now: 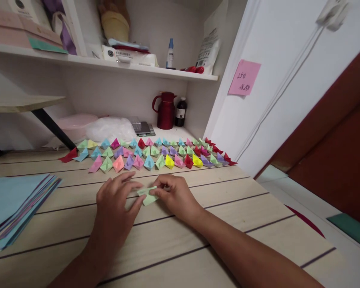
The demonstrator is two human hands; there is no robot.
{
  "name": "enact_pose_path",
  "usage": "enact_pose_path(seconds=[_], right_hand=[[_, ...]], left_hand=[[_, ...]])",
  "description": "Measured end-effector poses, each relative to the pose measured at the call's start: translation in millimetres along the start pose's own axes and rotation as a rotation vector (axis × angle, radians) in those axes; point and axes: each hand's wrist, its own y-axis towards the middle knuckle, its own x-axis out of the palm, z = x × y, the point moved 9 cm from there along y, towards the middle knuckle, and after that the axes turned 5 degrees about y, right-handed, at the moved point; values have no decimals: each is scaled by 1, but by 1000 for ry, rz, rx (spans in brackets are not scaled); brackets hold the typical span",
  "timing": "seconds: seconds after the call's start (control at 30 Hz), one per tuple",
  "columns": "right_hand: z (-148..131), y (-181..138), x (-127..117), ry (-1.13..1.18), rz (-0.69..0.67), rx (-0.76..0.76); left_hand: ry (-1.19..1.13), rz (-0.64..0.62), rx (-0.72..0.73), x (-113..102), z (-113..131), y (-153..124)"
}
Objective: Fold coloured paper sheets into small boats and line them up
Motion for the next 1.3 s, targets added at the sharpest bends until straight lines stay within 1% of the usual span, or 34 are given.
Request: enact_pose_path(seconds=[0.07, 0.1, 0.13, 0.17, 0.2, 0.23, 0.27, 0.3, 0.37, 0.43, 0.5, 0.57, 0.73, 0.87, 0.9, 0.93, 1.03, 1.2, 1.3], right_hand=[[17, 2, -8, 167, 97, 112], [24, 2, -13, 218, 144, 146], [28, 3, -17, 239, 186, 159], [28, 3, -22, 229, 224, 143], [25, 3, -27, 195, 253, 104], [17, 3, -30, 137, 268, 40], [6, 1, -32, 63, 274, -43], [-9, -2, -31, -24, 266, -147], [-38, -11, -23, -202, 215, -370], [-58, -20, -14, -316, 186, -531], [-69, -27, -5, -392, 150, -630], [-71, -28, 0, -444, 126, -674], [-65, -24, -6, -503, 171, -666], [-60, -23, -7, -523, 147, -652], [-60, -23, -6, -529, 142, -656], [-60, -23, -6, -535, 140, -662], [-61, -25, -3, -542, 131, -679], [-61, -26, 2, -529, 90, -666], [-59, -24, 2, -446, 72, -604]], left_hand=[[-74, 74, -69, -9, -5, 0], [-145, 72, -105, -9, -7, -1], [-242, 28, -151, -4, -9, -2], [-358, -50, -207, 6, -11, -4], [-484, -163, -285, 21, -13, -9], [-621, -296, -394, 38, -14, -16], [-745, -388, -502, 52, -15, -24], [-855, -435, -570, 62, -14, -29], [-991, -438, -643, 72, -14, -32], [-1075, -402, -685, 74, -18, -29], [-1160, -363, -718, 72, -22, -25], [-1239, -334, -731, 70, -24, -19], [-1283, -315, -694, 66, -21, -15], [-1360, -304, -769, 60, -17, -22], [-1365, -318, -794, 59, -16, -24], [-1361, -365, -796, 58, -12, -26], [-1315, -455, -777, 58, -8, -27], [-1262, -466, -802, 66, -17, -29], [-1258, -450, -841, 70, -23, -32]])
